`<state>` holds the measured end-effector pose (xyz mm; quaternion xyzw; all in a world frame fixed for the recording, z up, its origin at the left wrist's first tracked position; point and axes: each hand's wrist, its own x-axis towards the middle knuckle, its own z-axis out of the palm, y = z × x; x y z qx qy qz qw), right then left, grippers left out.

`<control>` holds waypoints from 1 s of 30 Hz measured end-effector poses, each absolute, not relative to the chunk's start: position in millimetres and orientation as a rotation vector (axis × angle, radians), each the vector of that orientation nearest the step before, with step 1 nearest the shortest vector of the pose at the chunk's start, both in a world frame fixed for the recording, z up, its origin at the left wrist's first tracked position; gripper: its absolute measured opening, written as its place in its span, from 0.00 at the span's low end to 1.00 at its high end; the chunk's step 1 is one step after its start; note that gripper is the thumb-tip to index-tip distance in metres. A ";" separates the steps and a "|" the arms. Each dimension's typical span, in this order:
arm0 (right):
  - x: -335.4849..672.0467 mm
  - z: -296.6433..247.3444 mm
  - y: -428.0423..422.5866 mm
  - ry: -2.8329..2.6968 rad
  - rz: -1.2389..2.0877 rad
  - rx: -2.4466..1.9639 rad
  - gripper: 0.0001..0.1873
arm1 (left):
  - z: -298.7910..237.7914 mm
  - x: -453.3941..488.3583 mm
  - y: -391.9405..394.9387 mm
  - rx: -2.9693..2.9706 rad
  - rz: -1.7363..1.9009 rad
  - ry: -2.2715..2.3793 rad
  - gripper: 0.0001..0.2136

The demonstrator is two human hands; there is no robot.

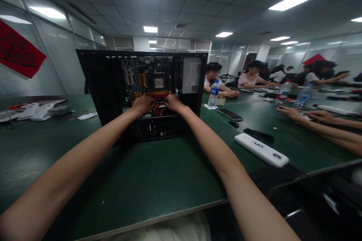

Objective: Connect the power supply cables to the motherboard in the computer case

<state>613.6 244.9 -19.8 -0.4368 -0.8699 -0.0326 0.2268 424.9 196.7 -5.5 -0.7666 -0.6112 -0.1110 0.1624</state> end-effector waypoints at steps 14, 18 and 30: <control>609.5 -19.7 247.7 -2.376 -0.099 -1.323 0.16 | -5.2 427.8 195.1 -2.187 -0.319 -1.750 0.18; 609.4 -20.0 245.9 -2.374 -0.099 -1.336 0.16 | -3.9 429.5 191.6 -2.182 -0.327 -1.745 0.18; 608.6 -22.3 250.8 -2.391 -0.094 -1.312 0.18 | -4.3 429.9 191.7 -2.167 -0.347 -1.779 0.17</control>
